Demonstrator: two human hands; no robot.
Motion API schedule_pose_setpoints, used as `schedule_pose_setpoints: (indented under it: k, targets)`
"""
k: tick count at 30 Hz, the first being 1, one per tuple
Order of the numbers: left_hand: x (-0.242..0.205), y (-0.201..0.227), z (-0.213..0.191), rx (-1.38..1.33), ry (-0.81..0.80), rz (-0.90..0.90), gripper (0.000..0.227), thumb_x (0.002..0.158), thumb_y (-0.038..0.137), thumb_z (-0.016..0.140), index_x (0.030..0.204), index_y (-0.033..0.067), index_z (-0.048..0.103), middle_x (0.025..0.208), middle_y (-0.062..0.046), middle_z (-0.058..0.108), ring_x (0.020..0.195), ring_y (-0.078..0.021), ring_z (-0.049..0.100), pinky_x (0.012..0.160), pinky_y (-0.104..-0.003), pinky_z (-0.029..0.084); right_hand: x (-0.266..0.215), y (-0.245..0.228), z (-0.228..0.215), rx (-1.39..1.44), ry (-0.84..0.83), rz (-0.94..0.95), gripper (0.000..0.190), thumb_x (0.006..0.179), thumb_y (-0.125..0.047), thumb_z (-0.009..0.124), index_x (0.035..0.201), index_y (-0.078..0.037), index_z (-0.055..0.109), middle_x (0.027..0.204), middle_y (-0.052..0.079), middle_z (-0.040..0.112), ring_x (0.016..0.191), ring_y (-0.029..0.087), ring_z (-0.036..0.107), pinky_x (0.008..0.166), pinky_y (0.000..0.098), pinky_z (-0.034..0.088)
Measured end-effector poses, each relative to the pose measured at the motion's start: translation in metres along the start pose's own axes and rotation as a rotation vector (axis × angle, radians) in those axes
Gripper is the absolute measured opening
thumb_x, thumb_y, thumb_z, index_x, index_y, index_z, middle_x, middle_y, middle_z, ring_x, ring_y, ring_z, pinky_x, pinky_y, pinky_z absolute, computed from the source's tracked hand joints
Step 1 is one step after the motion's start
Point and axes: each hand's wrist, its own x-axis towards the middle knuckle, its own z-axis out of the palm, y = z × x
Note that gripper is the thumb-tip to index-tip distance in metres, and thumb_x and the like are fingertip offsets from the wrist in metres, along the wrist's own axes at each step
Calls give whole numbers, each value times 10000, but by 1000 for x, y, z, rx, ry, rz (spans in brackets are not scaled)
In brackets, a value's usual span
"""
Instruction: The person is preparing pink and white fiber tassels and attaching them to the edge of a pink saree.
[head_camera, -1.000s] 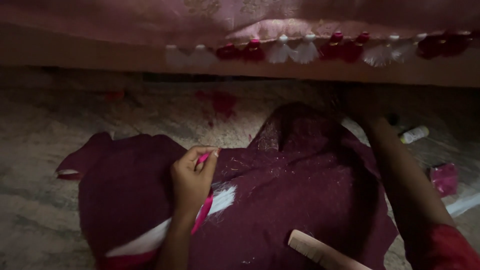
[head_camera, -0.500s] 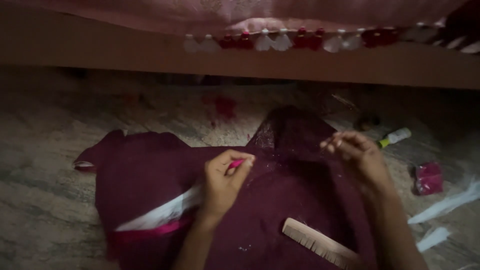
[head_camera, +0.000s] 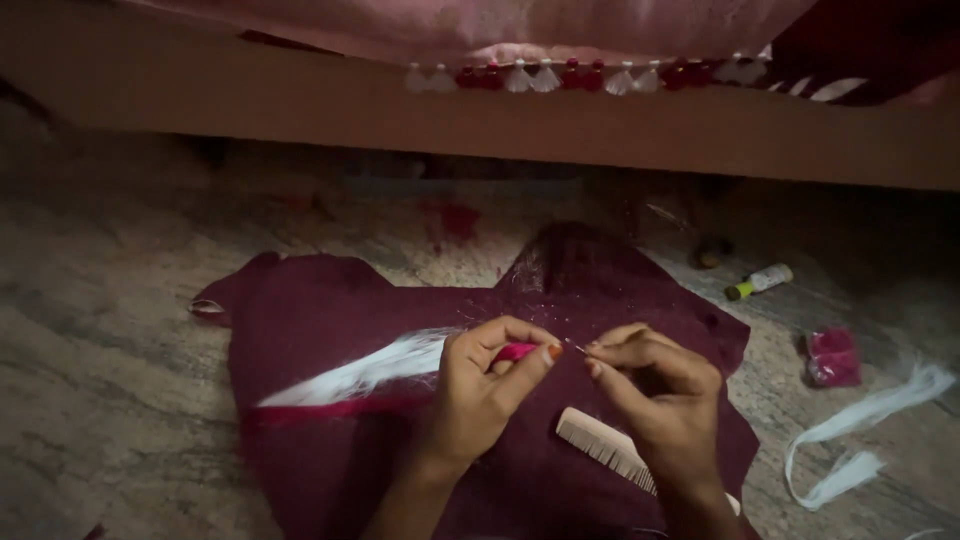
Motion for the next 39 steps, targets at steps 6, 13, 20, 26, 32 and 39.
schedule_pose_setpoints:
  k: [6, 13, 20, 26, 32, 39]
  targets:
    - [-20, 12, 7, -99, -75, 95, 101, 958, -7, 672, 1042, -37, 719, 906, -91, 761, 740, -43, 662, 640, -172, 520, -15, -17, 6, 232, -15, -103, 93, 884, 130, 650, 906, 59, 706, 1012, 225, 784, 927, 253, 791, 863, 367, 672]
    - [-32, 26, 12, 3, -55, 62, 81, 954, -4, 695, 1012, -33, 743, 726, -21, 683, 572, 7, 518, 485, -143, 364, -23, -28, 1, 230, -30, -101, 101, 853, 142, 673, 902, 70, 725, 993, 234, 782, 887, 249, 789, 820, 361, 664]
    - [-33, 31, 14, 116, -44, 151, 69, 952, 8, 696, 1001, -18, 738, 700, 1, 688, 535, 18, 520, 443, -150, 353, -23, -32, 2, 255, -36, -10, 111, 858, 135, 631, 827, 68, 714, 961, 240, 789, 866, 259, 802, 824, 390, 681]
    - [-31, 24, 18, -24, 14, 39, 76, 931, 22, 688, 980, -12, 734, 783, -22, 758, 520, 18, 533, 422, -150, 348, -25, -32, 13, 369, 10, 38, 98, 867, 137, 637, 822, 78, 702, 944, 246, 786, 818, 209, 778, 731, 303, 619]
    - [-29, -4, 22, -352, 61, 30, 55, 953, 65, 719, 945, 16, 742, 783, -43, 741, 494, -20, 449, 428, -180, 321, -35, -15, 26, 357, 124, 10, 43, 891, 106, 704, 896, 78, 737, 949, 214, 783, 612, 61, 580, 545, 206, 469]
    - [-29, -3, 26, -699, 31, -72, 67, 948, 106, 747, 936, 43, 763, 702, -2, 686, 481, -19, 441, 422, -185, 311, -40, -31, 46, 232, 192, -28, 75, 895, 74, 698, 937, 44, 752, 992, 144, 786, 724, 69, 667, 619, 200, 525]
